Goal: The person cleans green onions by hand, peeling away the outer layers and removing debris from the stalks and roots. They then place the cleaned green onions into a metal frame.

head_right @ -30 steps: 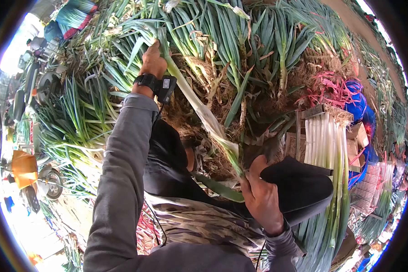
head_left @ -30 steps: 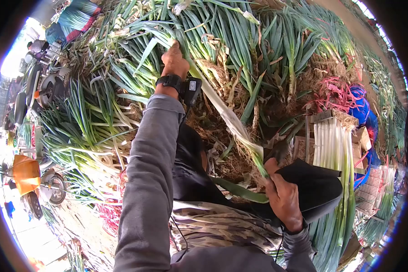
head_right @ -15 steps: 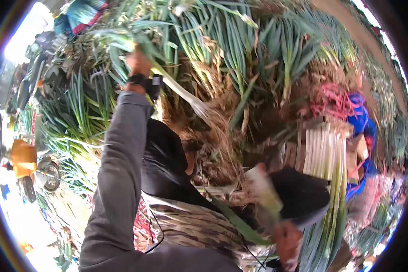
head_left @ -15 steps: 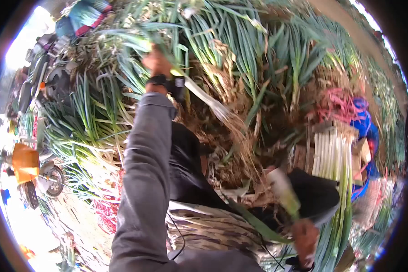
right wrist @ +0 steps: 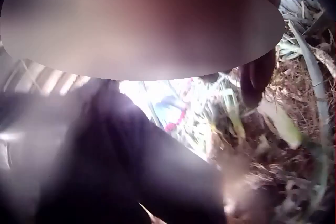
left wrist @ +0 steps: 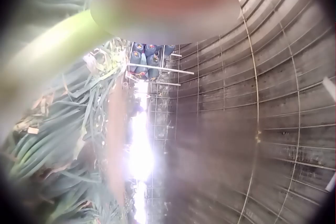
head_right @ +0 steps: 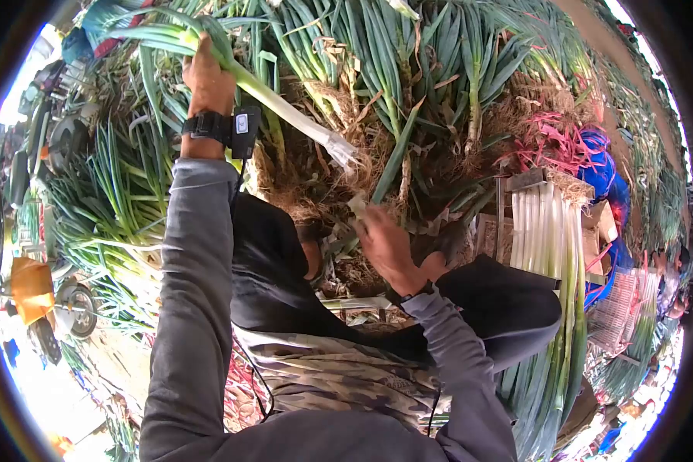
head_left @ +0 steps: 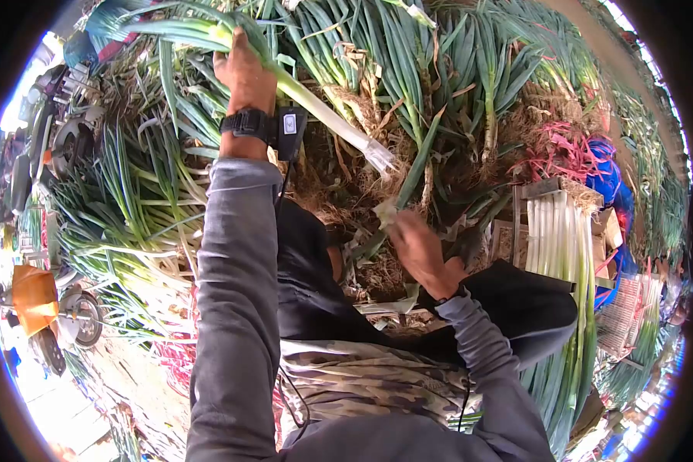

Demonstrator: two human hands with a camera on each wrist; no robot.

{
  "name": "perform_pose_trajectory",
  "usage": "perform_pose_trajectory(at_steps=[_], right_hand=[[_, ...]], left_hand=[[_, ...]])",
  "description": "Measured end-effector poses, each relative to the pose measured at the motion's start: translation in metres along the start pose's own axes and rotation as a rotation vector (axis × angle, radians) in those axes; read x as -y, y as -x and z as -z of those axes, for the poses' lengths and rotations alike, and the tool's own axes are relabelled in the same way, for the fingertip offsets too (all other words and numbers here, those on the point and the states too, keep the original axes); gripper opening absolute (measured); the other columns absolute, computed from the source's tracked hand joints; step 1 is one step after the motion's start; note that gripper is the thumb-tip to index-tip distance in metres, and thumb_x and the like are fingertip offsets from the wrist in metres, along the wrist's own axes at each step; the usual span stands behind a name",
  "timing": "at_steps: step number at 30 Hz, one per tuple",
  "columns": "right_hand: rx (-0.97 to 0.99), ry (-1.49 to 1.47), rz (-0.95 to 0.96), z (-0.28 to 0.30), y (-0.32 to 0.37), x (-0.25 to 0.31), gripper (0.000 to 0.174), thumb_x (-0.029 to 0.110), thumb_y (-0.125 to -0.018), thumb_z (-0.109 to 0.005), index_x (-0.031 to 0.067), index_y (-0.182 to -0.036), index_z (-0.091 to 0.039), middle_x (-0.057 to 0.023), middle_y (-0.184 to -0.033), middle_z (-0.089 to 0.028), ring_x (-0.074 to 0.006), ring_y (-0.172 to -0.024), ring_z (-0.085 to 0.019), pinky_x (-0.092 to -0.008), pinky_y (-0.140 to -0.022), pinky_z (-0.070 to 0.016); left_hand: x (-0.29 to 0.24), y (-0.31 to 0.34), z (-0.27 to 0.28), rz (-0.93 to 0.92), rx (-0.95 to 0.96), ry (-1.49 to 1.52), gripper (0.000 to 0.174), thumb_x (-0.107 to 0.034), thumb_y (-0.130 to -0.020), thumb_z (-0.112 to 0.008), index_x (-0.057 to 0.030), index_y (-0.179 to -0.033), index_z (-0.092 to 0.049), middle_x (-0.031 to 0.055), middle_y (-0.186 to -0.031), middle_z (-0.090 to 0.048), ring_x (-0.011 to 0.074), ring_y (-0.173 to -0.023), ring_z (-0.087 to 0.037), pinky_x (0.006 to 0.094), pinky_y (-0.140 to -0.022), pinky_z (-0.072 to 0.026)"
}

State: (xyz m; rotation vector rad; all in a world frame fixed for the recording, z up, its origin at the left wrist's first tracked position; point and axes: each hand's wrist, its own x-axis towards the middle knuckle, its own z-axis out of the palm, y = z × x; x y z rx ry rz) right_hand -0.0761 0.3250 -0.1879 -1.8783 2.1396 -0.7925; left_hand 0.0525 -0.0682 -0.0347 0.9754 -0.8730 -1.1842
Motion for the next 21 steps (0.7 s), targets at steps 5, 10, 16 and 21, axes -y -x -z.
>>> perform_pose_trajectory(at_steps=[5, 10, 16, 21], right_hand=[[-0.325, 0.007, 0.008, 0.076, -0.081, 0.049, 0.047, 0.027, -0.091, -0.075, 0.0027, -0.128, -0.058, -0.0165, -0.113, -0.061, -0.0336, -0.08, -0.07, -0.039, -0.059, -0.0572], [-0.09, 0.114, 0.046, 0.064, -0.108, 0.03, 0.036, 0.028, -0.09, -0.075, -0.0003, -0.108, -0.063, -0.0171, -0.097, -0.063, -0.0315, -0.07, -0.069, -0.0403, -0.054, -0.0542], [0.148, 0.097, 0.236, 0.076, -0.112, 0.018, 0.023, 0.024, -0.093, -0.071, 0.0038, -0.085, -0.064, -0.0111, -0.072, -0.056, -0.0312, -0.057, -0.06, -0.0425, -0.051, -0.0468], [0.141, 0.063, 0.356, 0.088, -0.109, 0.02, 0.016, 0.018, -0.092, -0.069, 0.0041, -0.085, -0.066, -0.0081, -0.069, -0.057, -0.0255, -0.052, -0.058, -0.0362, -0.046, -0.0447]], left_hand=[[0.011, -0.014, -0.02, 0.037, 0.008, 0.359, 0.031, -0.014, -0.093, -0.074, -0.0059, -0.119, -0.059, 0.0093, -0.104, -0.069, 0.0254, -0.087, -0.069, 0.043, -0.071, -0.0581], [0.006, -0.005, -0.026, 0.097, 0.147, 0.364, 0.034, -0.015, -0.092, -0.076, -0.006, -0.119, -0.057, 0.0093, -0.104, -0.069, 0.0257, -0.089, -0.069, 0.0429, -0.07, -0.0579], [-0.014, 0.046, -0.057, 0.196, 0.092, 0.193, 0.04, -0.028, -0.099, -0.067, -0.0077, -0.132, -0.056, 0.006, -0.115, -0.065, 0.0201, -0.098, -0.063, 0.0378, -0.078, -0.0537], [-0.006, 0.054, -0.069, 0.189, 0.274, 0.215, 0.059, -0.027, -0.098, -0.07, -0.0039, -0.145, -0.044, 0.0086, -0.124, -0.061, 0.0225, -0.105, -0.059, 0.0372, -0.082, -0.0509]])
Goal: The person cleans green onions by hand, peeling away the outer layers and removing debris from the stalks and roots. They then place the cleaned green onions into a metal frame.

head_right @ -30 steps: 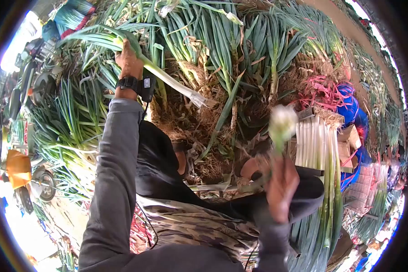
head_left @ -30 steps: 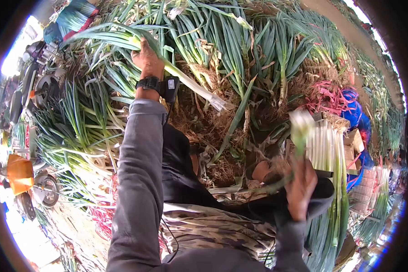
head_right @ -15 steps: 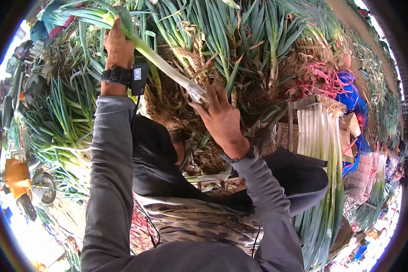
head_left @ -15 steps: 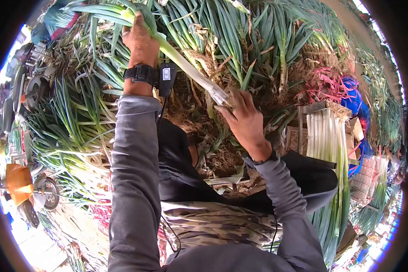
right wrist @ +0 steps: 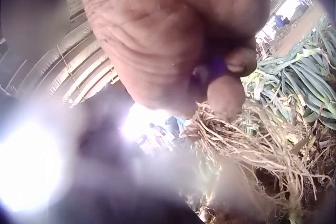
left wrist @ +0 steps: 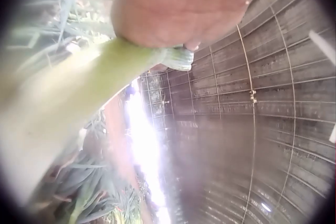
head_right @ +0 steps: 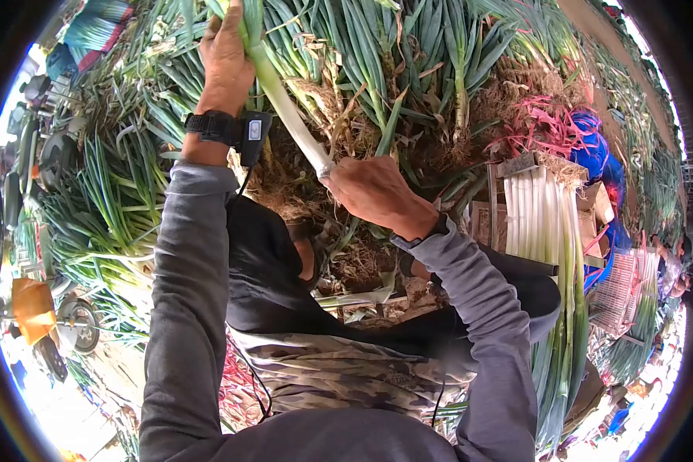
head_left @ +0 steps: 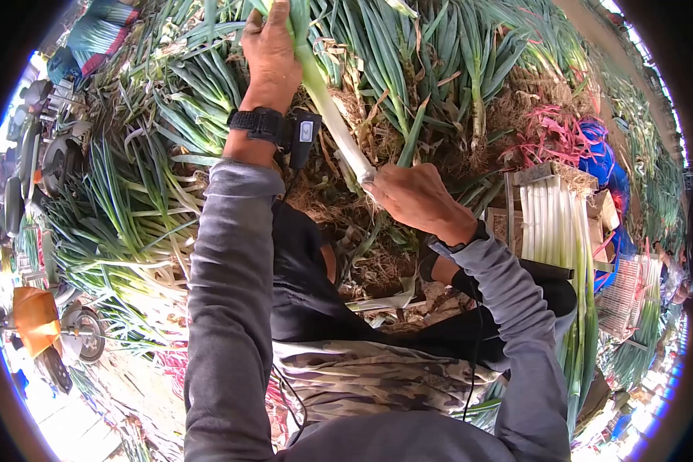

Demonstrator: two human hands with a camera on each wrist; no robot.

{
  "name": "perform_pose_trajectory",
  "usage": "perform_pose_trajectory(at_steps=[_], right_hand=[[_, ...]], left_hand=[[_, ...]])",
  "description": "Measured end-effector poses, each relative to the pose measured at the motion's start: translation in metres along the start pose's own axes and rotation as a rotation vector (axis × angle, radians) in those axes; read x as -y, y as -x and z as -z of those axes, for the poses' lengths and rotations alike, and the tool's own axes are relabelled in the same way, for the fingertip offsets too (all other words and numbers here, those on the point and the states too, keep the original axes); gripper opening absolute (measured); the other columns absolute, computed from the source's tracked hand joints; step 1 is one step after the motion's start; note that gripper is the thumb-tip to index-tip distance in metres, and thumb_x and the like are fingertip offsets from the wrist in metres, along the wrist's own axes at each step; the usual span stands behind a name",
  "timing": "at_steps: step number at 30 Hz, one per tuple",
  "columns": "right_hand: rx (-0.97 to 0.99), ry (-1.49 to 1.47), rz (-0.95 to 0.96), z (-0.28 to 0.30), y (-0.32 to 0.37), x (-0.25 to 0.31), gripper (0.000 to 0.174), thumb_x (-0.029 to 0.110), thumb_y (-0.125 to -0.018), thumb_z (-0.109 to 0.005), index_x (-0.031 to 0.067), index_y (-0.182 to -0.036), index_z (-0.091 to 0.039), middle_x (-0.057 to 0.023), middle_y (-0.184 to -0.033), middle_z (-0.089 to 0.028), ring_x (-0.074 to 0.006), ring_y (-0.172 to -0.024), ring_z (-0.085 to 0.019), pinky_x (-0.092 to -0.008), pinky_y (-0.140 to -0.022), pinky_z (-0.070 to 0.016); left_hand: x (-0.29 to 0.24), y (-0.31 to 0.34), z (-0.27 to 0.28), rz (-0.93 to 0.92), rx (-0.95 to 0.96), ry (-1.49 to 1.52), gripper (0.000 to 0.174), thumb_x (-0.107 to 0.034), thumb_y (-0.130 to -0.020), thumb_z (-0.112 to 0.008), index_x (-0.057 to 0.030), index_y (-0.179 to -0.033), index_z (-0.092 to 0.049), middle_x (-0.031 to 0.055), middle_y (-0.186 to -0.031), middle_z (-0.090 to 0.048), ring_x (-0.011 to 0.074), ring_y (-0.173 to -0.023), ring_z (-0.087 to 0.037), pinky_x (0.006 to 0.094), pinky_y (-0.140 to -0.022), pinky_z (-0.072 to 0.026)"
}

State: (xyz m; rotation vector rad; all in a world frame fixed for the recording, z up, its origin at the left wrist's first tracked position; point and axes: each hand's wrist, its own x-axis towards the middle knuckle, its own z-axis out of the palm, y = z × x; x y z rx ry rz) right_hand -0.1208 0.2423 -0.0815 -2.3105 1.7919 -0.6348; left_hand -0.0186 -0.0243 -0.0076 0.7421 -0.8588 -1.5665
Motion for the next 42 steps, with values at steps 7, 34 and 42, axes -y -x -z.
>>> perform_pose_trajectory(at_steps=[7, 34, 42], right_hand=[[-0.159, -0.048, 0.03, 0.036, 0.007, 0.051, 0.013, 0.015, -0.088, -0.073, 0.0042, -0.085, -0.067, -0.0057, -0.068, -0.062, -0.0166, -0.046, -0.057, -0.0323, -0.043, -0.0473], [-0.158, -0.282, 0.036, 0.023, 0.026, 0.009, 0.051, -0.009, -0.084, -0.066, 0.0015, -0.133, -0.057, -0.0168, -0.127, -0.065, -0.0316, -0.111, -0.068, -0.0389, -0.09, -0.0574], [0.326, -0.161, -0.228, -0.036, 0.129, 0.004, 0.026, 0.0, -0.086, -0.064, 0.0055, -0.111, -0.061, -0.0158, -0.093, -0.062, -0.0337, -0.083, -0.068, -0.0423, -0.072, -0.0571]], left_hand=[[0.034, -0.036, 0.03, -0.016, 0.009, 0.026, 0.03, -0.026, -0.097, -0.07, 0.0026, -0.097, -0.061, 0.0097, -0.078, -0.065, 0.0213, -0.054, -0.059, 0.0381, -0.049, -0.0509], [-0.017, -0.049, 0.062, 0.34, 0.609, 0.946, 0.046, -0.021, -0.102, -0.055, 0.0187, -0.124, -0.045, 0.007, -0.089, -0.049, 0.0142, -0.072, -0.049, 0.0291, -0.066, -0.0452], [-0.022, -0.046, 0.066, -0.006, 0.207, 0.209, 0.038, -0.037, -0.108, -0.047, 0.001, -0.107, -0.053, 0.0075, -0.082, -0.054, 0.0198, -0.072, -0.053, 0.0342, -0.068, -0.049]])
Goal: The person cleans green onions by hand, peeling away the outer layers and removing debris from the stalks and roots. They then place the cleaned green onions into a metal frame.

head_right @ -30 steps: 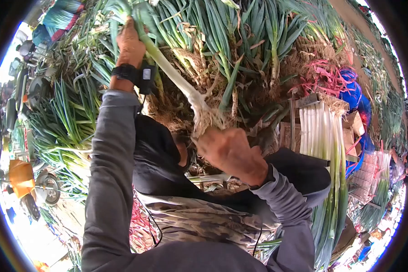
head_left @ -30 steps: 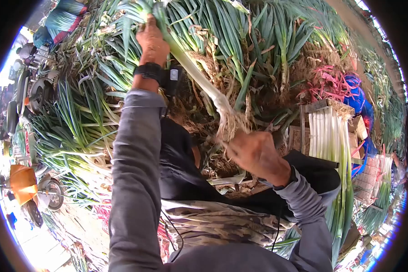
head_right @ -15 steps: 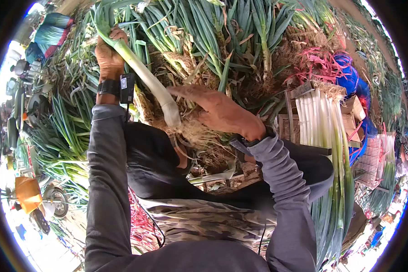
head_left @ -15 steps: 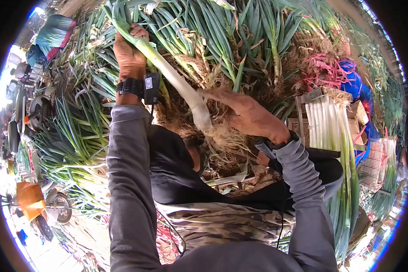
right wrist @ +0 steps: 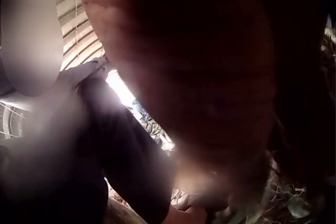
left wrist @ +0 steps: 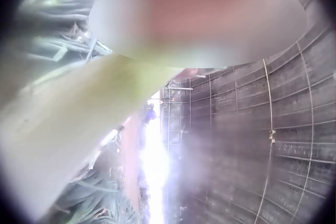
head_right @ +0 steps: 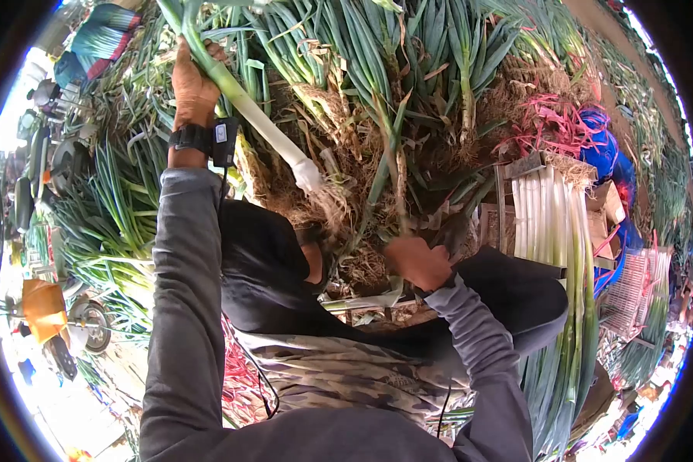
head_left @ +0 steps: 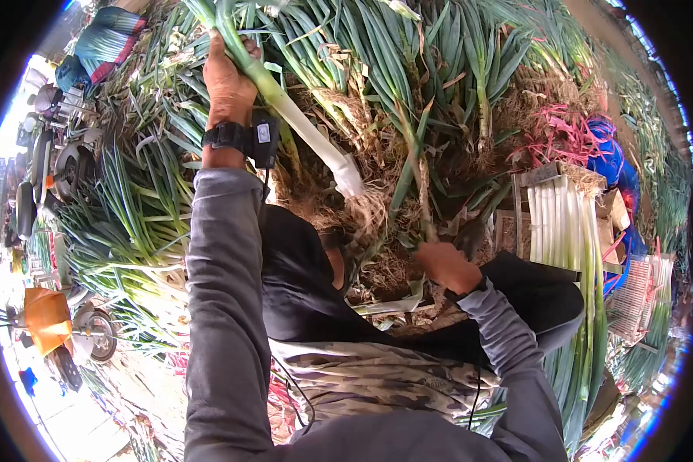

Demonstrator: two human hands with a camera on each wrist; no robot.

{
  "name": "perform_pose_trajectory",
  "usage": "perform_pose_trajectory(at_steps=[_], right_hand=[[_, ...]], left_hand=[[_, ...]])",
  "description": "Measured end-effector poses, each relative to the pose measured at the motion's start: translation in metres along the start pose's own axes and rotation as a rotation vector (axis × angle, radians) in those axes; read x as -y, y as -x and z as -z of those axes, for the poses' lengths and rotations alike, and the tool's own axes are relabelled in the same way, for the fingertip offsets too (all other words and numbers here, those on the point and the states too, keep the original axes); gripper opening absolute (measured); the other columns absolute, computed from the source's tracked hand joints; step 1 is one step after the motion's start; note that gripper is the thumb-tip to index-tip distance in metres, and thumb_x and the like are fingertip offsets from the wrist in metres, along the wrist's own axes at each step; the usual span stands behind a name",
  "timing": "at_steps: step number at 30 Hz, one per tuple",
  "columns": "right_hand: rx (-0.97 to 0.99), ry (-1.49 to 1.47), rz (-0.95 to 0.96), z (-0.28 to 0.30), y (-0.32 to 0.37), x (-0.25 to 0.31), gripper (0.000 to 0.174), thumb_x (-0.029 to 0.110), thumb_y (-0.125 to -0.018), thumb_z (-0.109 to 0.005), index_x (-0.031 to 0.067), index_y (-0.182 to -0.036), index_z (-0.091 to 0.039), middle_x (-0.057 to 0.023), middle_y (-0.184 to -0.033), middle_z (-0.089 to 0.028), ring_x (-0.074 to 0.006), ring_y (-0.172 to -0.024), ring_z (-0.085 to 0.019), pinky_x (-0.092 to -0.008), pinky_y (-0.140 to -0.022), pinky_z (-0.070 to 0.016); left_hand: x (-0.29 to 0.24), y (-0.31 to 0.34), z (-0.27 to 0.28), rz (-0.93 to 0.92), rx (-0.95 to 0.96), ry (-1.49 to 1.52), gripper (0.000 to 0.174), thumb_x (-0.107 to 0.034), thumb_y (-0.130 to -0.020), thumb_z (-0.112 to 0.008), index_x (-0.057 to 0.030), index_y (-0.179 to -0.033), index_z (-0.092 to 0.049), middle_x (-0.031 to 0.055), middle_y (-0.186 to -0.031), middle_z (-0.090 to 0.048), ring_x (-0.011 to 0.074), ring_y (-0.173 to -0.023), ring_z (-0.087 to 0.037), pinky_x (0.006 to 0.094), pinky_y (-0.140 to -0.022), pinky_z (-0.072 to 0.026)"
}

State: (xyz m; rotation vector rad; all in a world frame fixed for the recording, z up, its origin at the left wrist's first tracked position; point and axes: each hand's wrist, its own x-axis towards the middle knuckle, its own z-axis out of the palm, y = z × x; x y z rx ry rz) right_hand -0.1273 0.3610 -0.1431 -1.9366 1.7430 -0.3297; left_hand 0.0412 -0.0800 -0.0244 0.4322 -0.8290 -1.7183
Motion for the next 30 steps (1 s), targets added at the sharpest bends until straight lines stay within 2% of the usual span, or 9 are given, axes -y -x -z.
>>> perform_pose_trajectory(at_steps=[3, 7, 13, 19, 20, 22, 23, 26, 30], right_hand=[[-0.271, -0.223, -0.117, 0.027, -0.01, 0.026, 0.042, 0.016, -0.091, -0.07, 0.0101, -0.131, -0.06, -0.0151, -0.115, -0.065, -0.0301, -0.096, -0.068, -0.0427, -0.082, -0.0571], [-0.593, 0.117, 0.069, 0.083, -0.059, 0.057, 0.04, 0.019, -0.09, -0.072, 0.0076, -0.127, -0.061, -0.0097, -0.115, -0.064, -0.0279, -0.098, -0.067, -0.0406, -0.084, -0.0567], [-0.588, 0.216, 0.337, 0.063, -0.098, 0.043, 0.038, 0.004, -0.079, -0.07, 0.0031, -0.116, -0.062, -0.0075, -0.106, -0.061, -0.0257, -0.092, -0.064, -0.0379, -0.081, -0.0558], [-0.72, 0.139, 0.276, 0.075, -0.12, 0.063, 0.016, 0.002, -0.084, -0.07, 0.0024, -0.097, -0.061, -0.0092, -0.093, -0.059, -0.0252, -0.082, -0.064, -0.0362, -0.07, -0.0568], [-0.755, 0.167, 0.287, 0.072, -0.128, 0.057, 0.014, 0.003, -0.085, -0.07, 0.0023, -0.096, -0.061, -0.0098, -0.09, -0.059, -0.0253, -0.08, -0.064, -0.0366, -0.068, -0.0569], [-0.821, 0.223, 0.313, 0.069, -0.145, 0.048, 0.011, 0.005, -0.089, -0.07, 0.0019, -0.095, -0.061, -0.0109, -0.086, -0.059, -0.0255, -0.075, -0.064, -0.0374, -0.064, -0.0569], [-0.827, -0.03, 0.176, 0.073, -0.144, 0.046, 0.012, 0.009, -0.092, -0.07, 0.0011, -0.097, -0.062, -0.0116, -0.084, -0.061, -0.0252, -0.069, -0.065, -0.0362, -0.061, -0.0568], [-0.788, -0.189, 0.175, 0.112, -0.128, 0.053, 0.022, 0.017, -0.094, -0.071, 0.0002, -0.104, -0.063, -0.0132, -0.093, -0.064, -0.0232, -0.067, -0.065, -0.034, -0.055, -0.056], [-0.466, 0.208, 0.095, 0.106, -0.111, 0.058, 0.046, 0.031, -0.092, -0.074, 0.0019, -0.123, -0.057, -0.0165, -0.113, -0.063, -0.0232, -0.067, -0.066, -0.039, -0.054, -0.0531]], left_hand=[[0.006, 0.007, -0.002, -0.091, -0.195, -0.249, 0.036, -0.033, -0.105, -0.057, 0.0029, -0.108, -0.059, 0.014, -0.085, -0.065, 0.0256, -0.072, -0.062, 0.0406, -0.064, -0.0527], [0.025, -0.011, 0.011, -0.076, -0.321, -0.149, 0.037, -0.023, -0.095, -0.072, -0.0001, -0.118, -0.053, 0.0129, -0.099, -0.066, 0.0274, -0.074, -0.067, 0.0431, -0.058, -0.0567], [0.03, 0.002, -0.003, -0.1, -0.286, -0.153, 0.029, -0.017, -0.096, -0.071, 0.0005, -0.115, -0.059, 0.0131, -0.099, -0.068, 0.0279, -0.075, -0.066, 0.0446, -0.059, -0.0558], [0.036, 0.018, -0.032, -0.111, -0.163, -0.204, 0.028, -0.02, -0.097, -0.07, 0.0002, -0.113, -0.059, 0.0136, -0.097, -0.068, 0.0254, -0.073, -0.066, 0.0407, -0.057, -0.0556], [0.034, 0.027, -0.044, 0.071, -0.261, -0.296, 0.054, -0.027, -0.098, -0.069, -0.0018, -0.14, -0.046, 0.0094, -0.129, -0.059, 0.0252, -0.109, -0.057, 0.0409, -0.083, -0.0494], [0.035, 0.033, -0.061, 0.127, -0.393, -0.279, 0.055, -0.026, -0.098, -0.068, -0.0026, -0.141, -0.045, 0.0082, -0.125, -0.061, 0.0251, -0.105, -0.059, 0.0414, -0.082, -0.049], [0.049, 0.017, -0.036, 0.068, -0.209, -0.249, 0.055, -0.027, -0.098, -0.068, -0.0037, -0.141, -0.044, 0.0077, -0.119, -0.063, 0.0245, -0.101, -0.06, 0.0422, -0.081, -0.0488], [0.05, 0.017, -0.037, 0.058, -0.331, -0.27, 0.056, -0.026, -0.098, -0.069, -0.004, -0.142, -0.043, 0.008, -0.119, -0.064, 0.0238, -0.1, -0.06, 0.0413, -0.08, -0.0494], [0.054, 0.008, -0.033, 0.003, -0.341, -0.199, 0.061, -0.021, -0.098, -0.07, -0.0038, -0.148, -0.039, 0.0084, -0.122, -0.063, 0.0221, -0.101, -0.061, 0.0383, -0.082, -0.0515]])
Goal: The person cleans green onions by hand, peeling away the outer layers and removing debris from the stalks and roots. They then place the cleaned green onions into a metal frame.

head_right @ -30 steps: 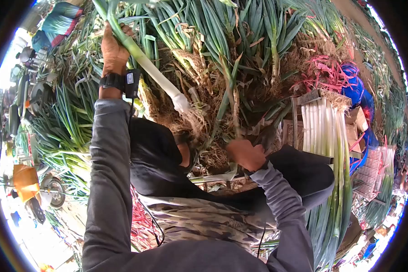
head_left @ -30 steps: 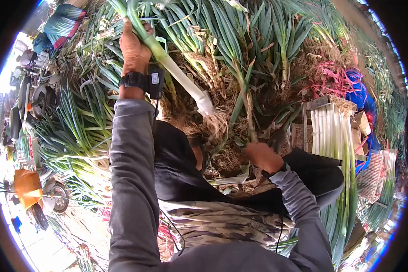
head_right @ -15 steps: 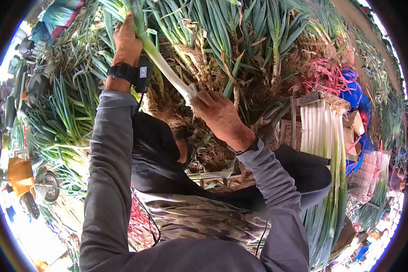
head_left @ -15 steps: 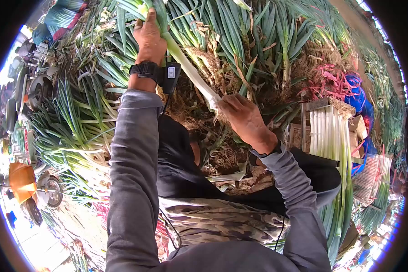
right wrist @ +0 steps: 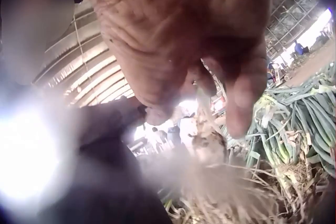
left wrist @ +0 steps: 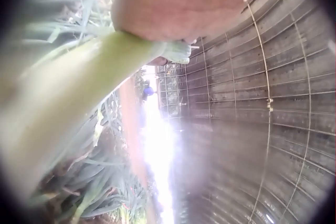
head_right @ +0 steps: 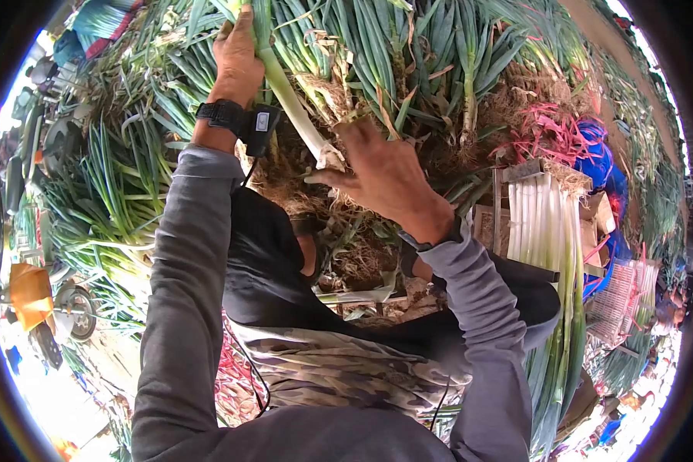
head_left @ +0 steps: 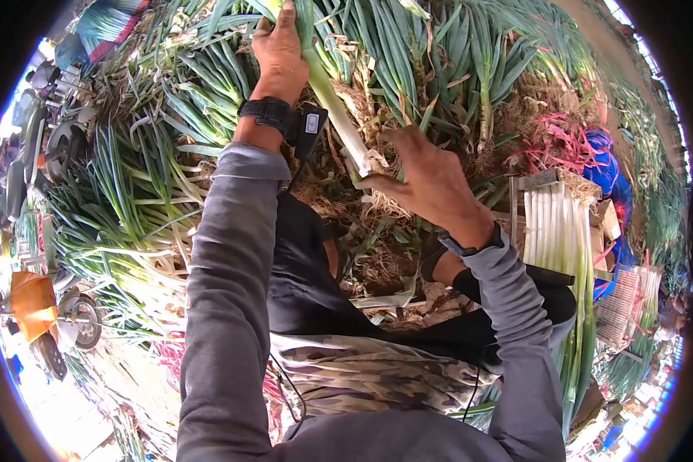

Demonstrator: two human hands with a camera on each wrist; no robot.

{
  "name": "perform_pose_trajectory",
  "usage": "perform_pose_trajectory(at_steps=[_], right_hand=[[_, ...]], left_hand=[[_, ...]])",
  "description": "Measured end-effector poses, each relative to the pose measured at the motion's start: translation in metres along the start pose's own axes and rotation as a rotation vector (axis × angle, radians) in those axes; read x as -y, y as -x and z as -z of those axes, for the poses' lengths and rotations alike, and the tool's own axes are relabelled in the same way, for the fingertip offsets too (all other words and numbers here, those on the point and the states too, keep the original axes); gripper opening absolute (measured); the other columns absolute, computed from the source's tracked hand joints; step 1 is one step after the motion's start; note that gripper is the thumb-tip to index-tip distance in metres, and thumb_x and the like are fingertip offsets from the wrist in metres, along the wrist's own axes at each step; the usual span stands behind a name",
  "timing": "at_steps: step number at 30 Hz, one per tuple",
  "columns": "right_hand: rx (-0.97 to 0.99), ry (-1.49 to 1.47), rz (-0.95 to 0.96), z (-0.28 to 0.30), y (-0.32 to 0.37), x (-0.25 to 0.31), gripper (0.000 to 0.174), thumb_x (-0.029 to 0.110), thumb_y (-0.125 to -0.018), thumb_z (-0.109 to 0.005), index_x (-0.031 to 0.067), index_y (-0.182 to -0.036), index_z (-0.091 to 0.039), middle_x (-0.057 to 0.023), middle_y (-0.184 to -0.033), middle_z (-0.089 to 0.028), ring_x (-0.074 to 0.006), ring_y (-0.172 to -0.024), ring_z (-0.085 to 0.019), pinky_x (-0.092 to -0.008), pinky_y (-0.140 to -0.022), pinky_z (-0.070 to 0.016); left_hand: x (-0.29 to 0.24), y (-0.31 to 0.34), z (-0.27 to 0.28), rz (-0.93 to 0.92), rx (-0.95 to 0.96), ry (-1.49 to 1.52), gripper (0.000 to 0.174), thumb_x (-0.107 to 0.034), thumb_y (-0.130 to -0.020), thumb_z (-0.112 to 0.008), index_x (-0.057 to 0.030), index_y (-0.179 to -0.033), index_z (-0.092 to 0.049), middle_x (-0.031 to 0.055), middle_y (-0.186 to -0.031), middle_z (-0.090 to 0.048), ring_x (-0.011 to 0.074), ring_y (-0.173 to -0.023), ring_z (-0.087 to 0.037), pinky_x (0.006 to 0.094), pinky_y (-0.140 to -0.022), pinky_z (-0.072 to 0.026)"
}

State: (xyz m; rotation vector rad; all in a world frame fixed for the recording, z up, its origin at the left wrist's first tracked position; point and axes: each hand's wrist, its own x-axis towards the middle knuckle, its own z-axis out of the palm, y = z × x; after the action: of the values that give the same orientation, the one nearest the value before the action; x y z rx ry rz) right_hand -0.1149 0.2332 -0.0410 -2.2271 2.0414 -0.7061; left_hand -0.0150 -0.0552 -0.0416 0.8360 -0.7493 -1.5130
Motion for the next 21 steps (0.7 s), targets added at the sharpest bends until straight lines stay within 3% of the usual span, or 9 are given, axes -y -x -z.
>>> perform_pose_trajectory(at_steps=[4, 5, 8, 9, 12, 16, 17, 20, 21], right_hand=[[0.196, -0.015, 0.172, 0.001, -0.01, -0.01, 0.039, 0.037, -0.092, -0.072, 0.0023, -0.105, -0.061, -0.0108, -0.098, -0.06, -0.0275, -0.061, -0.062, -0.0419, -0.054, -0.0525], [0.116, -0.1, 0.325, -0.003, -0.013, -0.009, 0.031, 0.031, -0.091, -0.073, 0.003, -0.097, -0.061, -0.007, -0.086, -0.057, -0.0212, -0.057, -0.06, -0.0382, -0.049, -0.0504], [0.175, 0.087, 0.513, -0.008, -0.011, -0.004, 0.021, 0.021, -0.092, -0.071, 0.002, -0.096, -0.064, -0.0083, -0.078, -0.059, -0.0178, -0.052, -0.06, -0.0346, -0.042, -0.0468], [0.133, 0.06, 0.492, -0.005, -0.008, -0.001, 0.018, 0.018, -0.09, -0.072, 0.0029, -0.094, -0.063, -0.0072, -0.077, -0.058, -0.0163, -0.051, -0.058, -0.0334, -0.041, -0.0465], [0.017, -0.034, 0.453, 0.011, 0.022, 0.018, 0.016, 0.01, -0.084, -0.073, 0.0057, -0.088, -0.059, -0.004, -0.074, -0.053, -0.012, -0.046, -0.052, -0.0299, -0.04, -0.0458], [-0.118, -0.111, 0.28, 0.029, 0.061, 0.022, 0.019, 0.01, -0.081, -0.077, 0.0053, -0.088, -0.06, -0.0058, -0.075, -0.053, -0.0185, -0.049, -0.055, -0.0359, -0.042, -0.0443], [-0.158, -0.167, 0.205, 0.035, 0.066, 0.022, 0.02, 0.009, -0.081, -0.078, 0.0047, -0.089, -0.06, -0.0068, -0.075, -0.054, -0.0213, -0.051, -0.056, -0.0379, -0.043, -0.044], [-0.323, -0.318, 0.072, 0.076, 0.1, 0.054, 0.012, 0.002, -0.088, -0.07, 0.0029, -0.086, -0.058, -0.0094, -0.069, -0.057, -0.0227, -0.048, -0.056, -0.0349, -0.047, -0.0423], [-0.218, -0.283, -0.057, 0.078, 0.112, 0.045, 0.012, 0.004, -0.091, -0.068, 0.0021, -0.086, -0.057, -0.01, -0.066, -0.056, -0.0229, -0.048, -0.056, -0.0342, -0.047, -0.0425]], left_hand=[[-0.008, 0.009, -0.003, 0.071, 0.119, 0.018, 0.051, -0.025, -0.1, -0.066, -0.0032, -0.142, -0.049, 0.0073, -0.122, -0.063, 0.0216, -0.1, -0.061, 0.0386, -0.082, -0.0519], [-0.008, 0.009, -0.001, 0.139, 0.133, 0.0, 0.048, -0.026, -0.101, -0.065, -0.0033, -0.14, -0.051, 0.0068, -0.123, -0.063, 0.0215, -0.102, -0.061, 0.0386, -0.082, -0.0514], [0.012, -0.014, 0.018, 0.125, 0.279, 0.005, 0.045, -0.026, -0.1, -0.066, -0.0043, -0.138, -0.053, 0.007, -0.123, -0.062, 0.0222, -0.105, -0.059, 0.0402, -0.085, -0.0509], [0.004, -0.009, 0.014, 0.015, 0.335, 0.078, 0.027, -0.023, -0.1, -0.066, 0.001, -0.11, -0.059, 0.0149, -0.088, -0.067, 0.0253, -0.07, -0.065, 0.0385, -0.057, -0.0552], [0.005, -0.023, 0.026, 0.041, 0.116, 0.011, 0.027, -0.026, -0.102, -0.062, 0.0011, -0.106, -0.059, 0.015, -0.081, -0.065, 0.0251, -0.068, -0.063, 0.0365, -0.057, -0.0539], [0.01, -0.03, 0.038, 0.15, -0.109, 0.088, 0.03, -0.028, -0.102, -0.063, 0.0014, -0.104, -0.061, 0.0148, -0.08, -0.064, 0.0282, -0.066, -0.062, 0.0404, -0.056, -0.0532], [0.013, -0.034, 0.039, 0.126, -0.125, 0.123, 0.032, -0.03, -0.1, -0.065, 0.001, -0.103, -0.06, 0.0149, -0.081, -0.064, 0.0292, -0.064, -0.061, 0.0424, -0.055, -0.0528], [0.009, -0.056, 0.07, -0.135, -0.247, -0.039, 0.035, -0.027, -0.095, -0.073, -0.0015, -0.115, -0.06, 0.0059, -0.086, -0.065, 0.0182, -0.065, -0.058, 0.0353, -0.058, -0.0499], [0.005, -0.056, 0.079, -0.156, -0.232, -0.01, 0.037, -0.024, -0.094, -0.074, -0.0009, -0.117, -0.059, 0.005, -0.087, -0.066, 0.0162, -0.068, -0.059, 0.0326, -0.06, -0.0492]])
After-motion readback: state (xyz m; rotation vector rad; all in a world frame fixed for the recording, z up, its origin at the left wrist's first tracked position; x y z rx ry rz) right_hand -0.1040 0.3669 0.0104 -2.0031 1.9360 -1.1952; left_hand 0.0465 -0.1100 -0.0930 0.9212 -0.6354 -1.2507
